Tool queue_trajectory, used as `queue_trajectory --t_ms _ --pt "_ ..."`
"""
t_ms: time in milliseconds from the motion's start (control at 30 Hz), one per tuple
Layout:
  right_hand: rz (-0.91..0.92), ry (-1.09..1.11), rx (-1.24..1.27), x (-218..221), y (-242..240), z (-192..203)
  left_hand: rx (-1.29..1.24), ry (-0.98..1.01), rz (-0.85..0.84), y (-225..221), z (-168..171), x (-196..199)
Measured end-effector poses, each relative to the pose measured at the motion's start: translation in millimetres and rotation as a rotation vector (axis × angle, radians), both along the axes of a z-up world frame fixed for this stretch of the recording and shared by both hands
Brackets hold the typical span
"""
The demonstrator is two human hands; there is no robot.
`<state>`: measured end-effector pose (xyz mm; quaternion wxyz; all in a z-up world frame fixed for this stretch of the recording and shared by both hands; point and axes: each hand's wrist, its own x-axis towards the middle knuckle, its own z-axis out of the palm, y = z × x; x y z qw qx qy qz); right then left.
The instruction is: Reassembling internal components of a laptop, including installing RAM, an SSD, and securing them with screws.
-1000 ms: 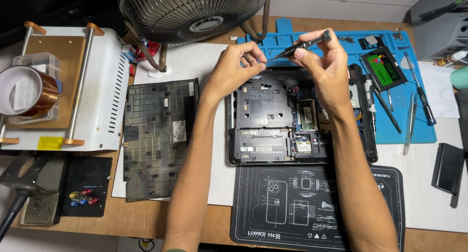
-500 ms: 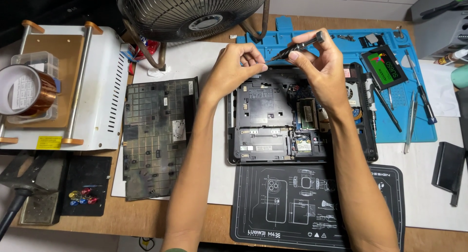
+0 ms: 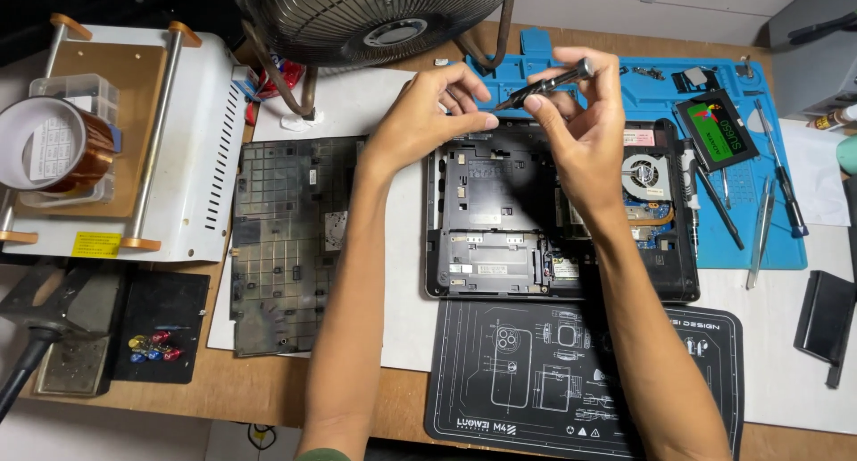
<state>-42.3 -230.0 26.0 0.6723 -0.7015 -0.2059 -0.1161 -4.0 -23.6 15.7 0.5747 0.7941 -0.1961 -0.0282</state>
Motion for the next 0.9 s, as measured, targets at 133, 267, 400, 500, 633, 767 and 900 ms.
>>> queue_trajectory --t_ms 133,267,400,500,633,767,900 --pt "0.078 -0.083 0.061 -11 23 -7 -0.021 -0.022 0.09 18 14 -4" --pt "0.127 -0.169 -0.101 -12 38 -23 -0.105 -0.033 0.105 26 13 -2" --pt "0.116 -0.236 -0.292 -10 49 -32 -0.114 -0.016 0.077 28 22 -8" --pt "0.103 -0.262 -0.36 -7 51 -40 -0.123 -0.012 0.061 27 22 -9" --pt "0.112 -0.245 -0.385 -6 53 -41 -0.15 -0.003 0.055 28 24 -10" --pt "0.094 -0.258 -0.424 -4 55 -47 -0.154 0.02 0.062 29 26 -11" --pt "-0.007 -0.377 -0.469 -5 58 -43 -0.144 0.021 0.065 29 27 -12"
